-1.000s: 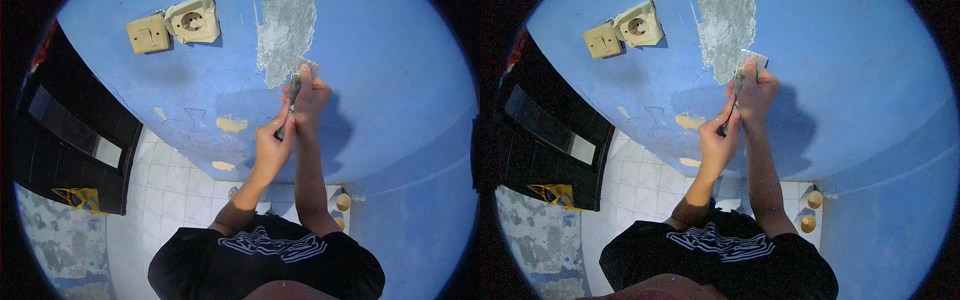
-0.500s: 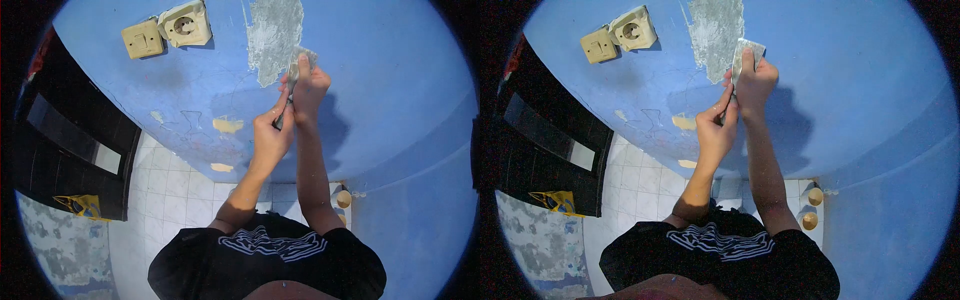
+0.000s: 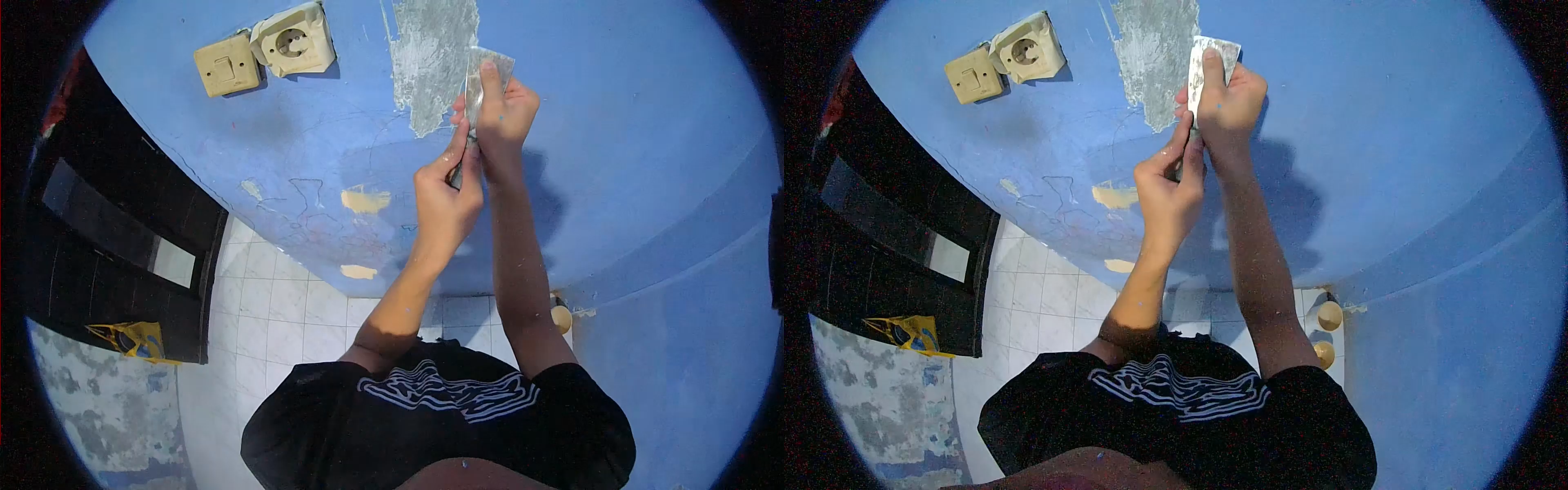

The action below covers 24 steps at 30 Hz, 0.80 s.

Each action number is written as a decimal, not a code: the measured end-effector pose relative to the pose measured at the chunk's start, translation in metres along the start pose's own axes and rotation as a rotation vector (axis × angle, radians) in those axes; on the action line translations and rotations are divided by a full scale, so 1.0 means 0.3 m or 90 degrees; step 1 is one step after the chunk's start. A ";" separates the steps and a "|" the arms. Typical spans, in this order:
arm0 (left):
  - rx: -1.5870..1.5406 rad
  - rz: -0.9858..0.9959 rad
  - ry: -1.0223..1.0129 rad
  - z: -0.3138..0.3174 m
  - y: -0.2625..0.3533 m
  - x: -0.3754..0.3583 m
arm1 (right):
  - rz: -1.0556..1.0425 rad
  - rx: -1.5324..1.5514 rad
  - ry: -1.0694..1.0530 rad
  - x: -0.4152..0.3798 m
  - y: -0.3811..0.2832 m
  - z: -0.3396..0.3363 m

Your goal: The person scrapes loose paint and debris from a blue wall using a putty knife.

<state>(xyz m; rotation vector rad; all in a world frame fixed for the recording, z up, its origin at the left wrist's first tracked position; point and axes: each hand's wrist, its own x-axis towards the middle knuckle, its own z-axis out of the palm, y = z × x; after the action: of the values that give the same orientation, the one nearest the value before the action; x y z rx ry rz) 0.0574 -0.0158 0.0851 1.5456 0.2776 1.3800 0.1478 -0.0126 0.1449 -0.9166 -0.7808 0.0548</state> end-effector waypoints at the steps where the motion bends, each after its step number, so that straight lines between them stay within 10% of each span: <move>1: -0.003 0.005 -0.001 -0.005 0.006 -0.009 | 0.029 -0.014 0.004 -0.010 0.010 -0.008; 24: -0.057 -0.039 0.013 0.031 -0.033 -0.041 | 0.009 -0.084 -0.049 0.005 0.026 -0.042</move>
<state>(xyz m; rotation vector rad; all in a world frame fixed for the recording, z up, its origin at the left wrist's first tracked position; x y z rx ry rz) 0.0656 -0.0250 0.0715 1.4389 0.2705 1.3427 0.1590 -0.0158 0.1355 -1.0493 -0.8575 0.0515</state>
